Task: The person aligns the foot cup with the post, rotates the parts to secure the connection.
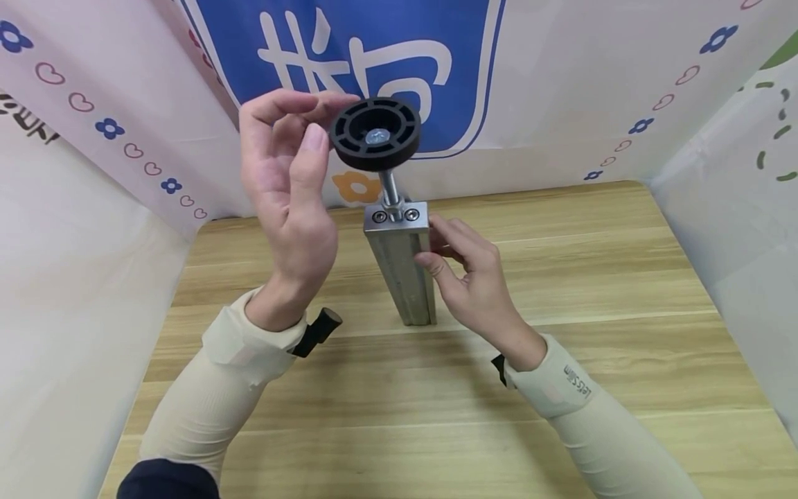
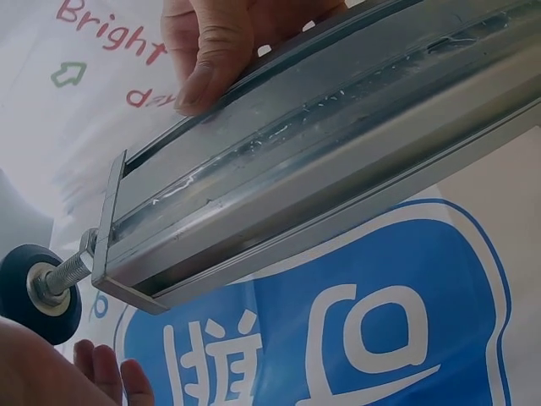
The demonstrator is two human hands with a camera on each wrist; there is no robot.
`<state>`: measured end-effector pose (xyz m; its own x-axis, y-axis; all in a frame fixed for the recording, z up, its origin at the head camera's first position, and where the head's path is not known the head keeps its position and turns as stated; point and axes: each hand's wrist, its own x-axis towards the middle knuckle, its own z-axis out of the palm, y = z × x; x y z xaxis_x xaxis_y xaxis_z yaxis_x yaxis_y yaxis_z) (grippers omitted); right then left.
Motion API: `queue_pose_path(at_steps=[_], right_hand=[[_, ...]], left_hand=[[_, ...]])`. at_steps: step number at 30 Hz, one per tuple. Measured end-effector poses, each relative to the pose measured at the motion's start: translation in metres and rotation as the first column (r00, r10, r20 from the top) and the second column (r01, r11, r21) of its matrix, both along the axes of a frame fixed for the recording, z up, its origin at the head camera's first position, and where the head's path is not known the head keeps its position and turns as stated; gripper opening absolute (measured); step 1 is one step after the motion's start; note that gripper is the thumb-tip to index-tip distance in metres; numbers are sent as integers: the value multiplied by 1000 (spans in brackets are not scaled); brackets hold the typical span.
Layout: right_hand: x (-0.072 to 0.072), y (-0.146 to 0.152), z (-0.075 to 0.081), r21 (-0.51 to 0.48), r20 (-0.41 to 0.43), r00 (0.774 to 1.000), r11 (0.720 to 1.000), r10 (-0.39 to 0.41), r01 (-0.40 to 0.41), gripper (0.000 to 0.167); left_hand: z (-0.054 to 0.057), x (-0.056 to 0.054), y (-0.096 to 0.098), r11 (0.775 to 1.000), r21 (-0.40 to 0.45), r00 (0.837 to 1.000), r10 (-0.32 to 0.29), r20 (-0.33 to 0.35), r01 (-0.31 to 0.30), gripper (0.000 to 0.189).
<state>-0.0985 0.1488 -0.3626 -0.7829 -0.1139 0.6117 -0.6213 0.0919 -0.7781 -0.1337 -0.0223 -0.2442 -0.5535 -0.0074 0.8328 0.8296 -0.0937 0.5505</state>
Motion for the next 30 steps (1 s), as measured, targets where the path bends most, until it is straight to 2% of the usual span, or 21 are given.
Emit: queue_pose_path(at_steps=[8,13,22,30], right_hand=[[-1,-1,-2,-24,-28,1000,1000,15,-16,44],[-1,-1,-2,-35,-32,999,999,18,-19,52],[0,-1,-2,-41,-38,999,999,11,-13,53],[-2,-1,-2,-32,-30,999,999,14,-15,47]], left_hand=[[5,4,4,993,-82,996,91,10,-90,65],[8,6,5,984,-127,992,129,16,-126,74],[4,3,3,997,-69,1000,26,7,-25,60],[1,2,2,995,-39,996,-86,24,87,43]])
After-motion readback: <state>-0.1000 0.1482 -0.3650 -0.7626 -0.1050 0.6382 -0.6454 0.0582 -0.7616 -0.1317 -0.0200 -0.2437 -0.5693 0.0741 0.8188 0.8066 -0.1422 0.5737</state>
